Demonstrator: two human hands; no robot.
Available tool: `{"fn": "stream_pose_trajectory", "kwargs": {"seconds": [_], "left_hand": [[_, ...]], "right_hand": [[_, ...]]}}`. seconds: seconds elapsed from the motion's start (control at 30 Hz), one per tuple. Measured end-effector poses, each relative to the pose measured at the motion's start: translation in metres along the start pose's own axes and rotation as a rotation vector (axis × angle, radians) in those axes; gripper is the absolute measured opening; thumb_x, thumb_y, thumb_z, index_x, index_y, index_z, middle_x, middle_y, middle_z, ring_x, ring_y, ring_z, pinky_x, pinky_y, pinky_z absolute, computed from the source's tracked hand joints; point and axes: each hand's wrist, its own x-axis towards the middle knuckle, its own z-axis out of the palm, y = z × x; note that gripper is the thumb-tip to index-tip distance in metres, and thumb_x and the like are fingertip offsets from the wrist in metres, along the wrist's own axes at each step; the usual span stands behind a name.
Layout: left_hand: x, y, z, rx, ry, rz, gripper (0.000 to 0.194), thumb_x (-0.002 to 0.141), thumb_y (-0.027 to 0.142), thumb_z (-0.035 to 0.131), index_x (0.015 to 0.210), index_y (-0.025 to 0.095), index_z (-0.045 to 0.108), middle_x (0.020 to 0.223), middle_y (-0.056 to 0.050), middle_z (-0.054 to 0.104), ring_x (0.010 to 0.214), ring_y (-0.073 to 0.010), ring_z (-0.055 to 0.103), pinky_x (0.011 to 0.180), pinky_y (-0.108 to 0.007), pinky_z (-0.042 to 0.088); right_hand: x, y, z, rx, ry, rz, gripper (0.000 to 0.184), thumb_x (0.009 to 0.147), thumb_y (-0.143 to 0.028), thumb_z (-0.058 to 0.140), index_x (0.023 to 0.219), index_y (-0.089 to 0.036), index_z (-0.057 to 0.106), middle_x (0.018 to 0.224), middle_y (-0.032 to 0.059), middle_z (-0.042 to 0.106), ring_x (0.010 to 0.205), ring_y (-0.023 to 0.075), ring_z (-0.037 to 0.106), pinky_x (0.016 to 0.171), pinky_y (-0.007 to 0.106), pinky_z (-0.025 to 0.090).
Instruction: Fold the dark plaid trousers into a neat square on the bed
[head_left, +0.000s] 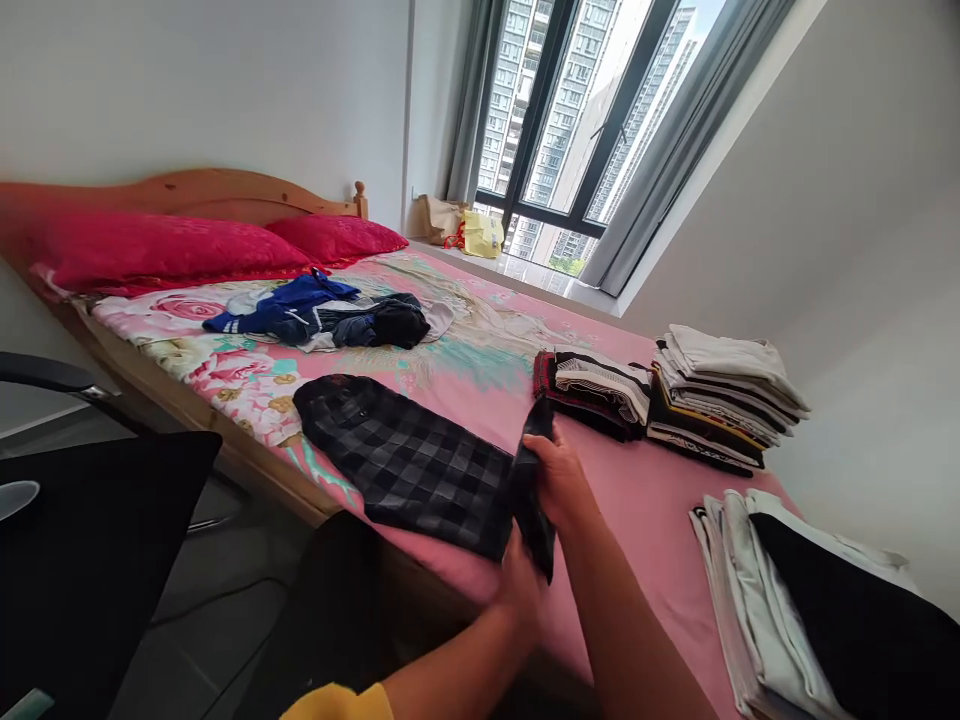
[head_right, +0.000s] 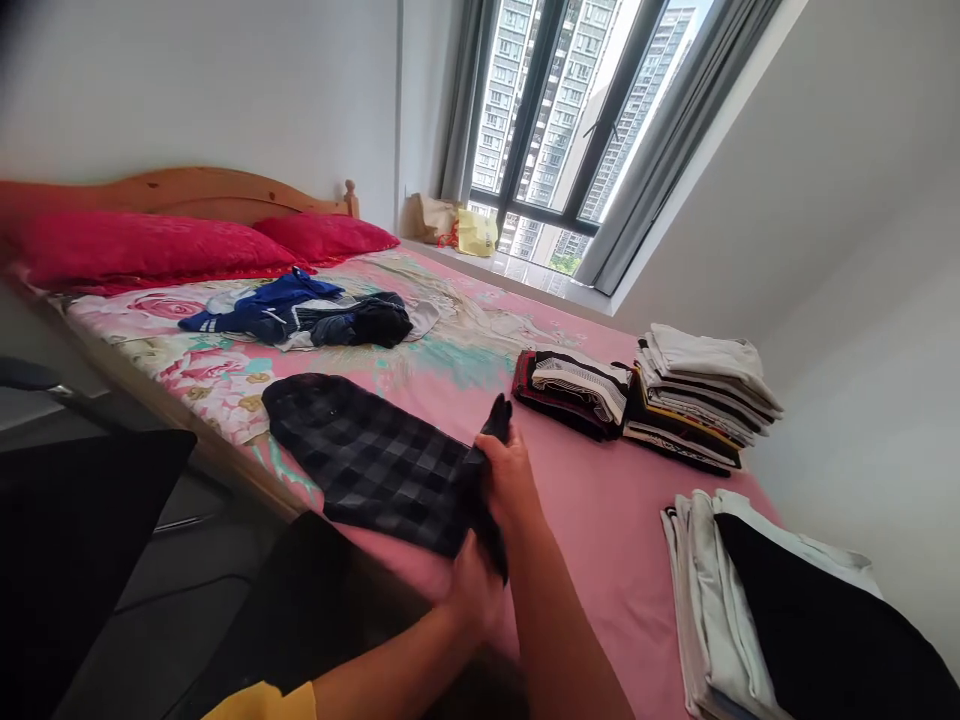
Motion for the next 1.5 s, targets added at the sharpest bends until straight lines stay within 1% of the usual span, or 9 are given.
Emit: {"fn": "stream_pose_trajectory", "kwargs": {"seconds": [0.23,0.37,0.6,0.77,0.9,1.07,1.23,1.37,1.5], "left_hand": [[-0.068,0.022,-0.079,0.275,-0.025,-0.26,0.04,0.075,0.053,0.059,0.096,0.019,0.062,0.085,-0.006,0.066,0.075,-0.0201,0.062,0.064,-0.03,0.047],[-0.073,0.073,-0.079,0.545,-0.046,0.051,0.042,0.074,0.059,0.058,0.077,0.017,0.06,0.067,-0.002,0.058,0.061,-0.0135,0.053,0.059,-0.025,0.041],[0.004,0.165,0.014,1.394,-0.52,0.679,0.027,0.09,0.029,0.039,0.093,0.019,0.063,0.094,-0.005,0.066,0.089,-0.0166,0.059,0.083,-0.028,0.044],[0.08,0.174,-0.019,2.146,-0.72,0.749,0.042,0.088,0.033,0.041,0.127,0.02,0.051,0.137,-0.009,0.046,0.131,-0.0267,0.033,0.109,-0.056,0.006],[0.109,0.184,-0.061,2.37,-0.681,0.648,0.071,0.083,0.061,0.04,0.143,0.026,0.026,0.151,-0.007,0.018,0.139,-0.0287,0.014,0.105,-0.06,-0.008],[0.115,0.186,-0.071,2.412,-0.617,0.765,0.079,0.077,0.07,0.042,0.143,0.029,0.025,0.153,-0.008,0.009,0.14,-0.0311,0.005,0.105,-0.06,-0.005],[0.11,0.183,-0.065,2.405,-0.54,0.745,0.082,0.074,0.071,0.045,0.142,0.028,0.029,0.152,-0.011,0.01,0.139,-0.032,0.007,0.105,-0.059,-0.004],[0.094,0.207,-0.069,2.375,-0.514,0.718,0.068,0.081,0.065,0.041,0.138,0.028,0.038,0.15,-0.008,0.023,0.139,-0.029,0.013,0.106,-0.057,-0.01],[0.08,0.275,-0.093,2.232,0.035,0.933,0.059,0.081,0.05,0.052,0.133,0.024,0.046,0.149,-0.01,0.026,0.139,-0.0305,0.012,0.108,-0.055,-0.006]], "right_hand": [[0.02,0.103,0.037,-0.268,-0.063,0.323,0.07,0.07,-0.039,0.065,0.129,-0.019,0.033,0.072,-0.0029,0.056,0.052,0.0129,0.057,0.042,0.026,0.049],[0.015,0.091,0.005,-0.183,0.084,0.054,0.043,0.072,-0.047,0.06,0.101,-0.017,0.054,0.072,-0.0017,0.055,0.059,0.0117,0.056,0.043,0.022,0.046],[0.008,0.05,-0.029,-0.719,0.267,-0.388,0.028,0.083,-0.035,0.043,0.099,-0.017,0.056,0.09,0.0049,0.061,0.085,0.0169,0.057,0.082,0.035,0.047],[0.003,0.088,-0.042,-1.345,0.158,-0.431,0.042,0.084,-0.032,0.037,0.117,-0.013,0.053,0.124,0.014,0.052,0.12,0.024,0.041,0.105,0.043,0.025],[-0.001,0.122,-0.058,-1.674,0.045,-0.189,0.079,0.078,-0.064,0.042,0.142,-0.019,0.029,0.15,0.0095,0.02,0.138,0.0294,0.009,0.109,0.052,0.002],[0.002,0.124,-0.058,-1.716,0.045,-0.093,0.107,0.061,-0.085,0.041,0.146,-0.028,0.012,0.153,0.0077,0.001,0.139,0.0298,-0.004,0.108,0.053,-0.003],[0.004,0.109,-0.056,-1.647,0.01,-0.104,0.098,0.064,-0.08,0.047,0.143,-0.026,0.024,0.152,0.009,0.011,0.139,0.0305,0.004,0.109,0.052,0.005],[-0.017,0.109,-0.096,-1.479,0.337,-0.277,0.069,0.084,-0.059,0.034,0.133,-0.011,0.042,0.14,0.016,0.037,0.133,0.0264,0.027,0.109,0.045,0.02],[-0.05,0.113,-0.151,-1.271,0.336,-0.352,0.061,0.083,-0.056,0.034,0.118,-0.01,0.055,0.128,0.0165,0.05,0.124,0.0271,0.04,0.107,0.046,0.028]]}}
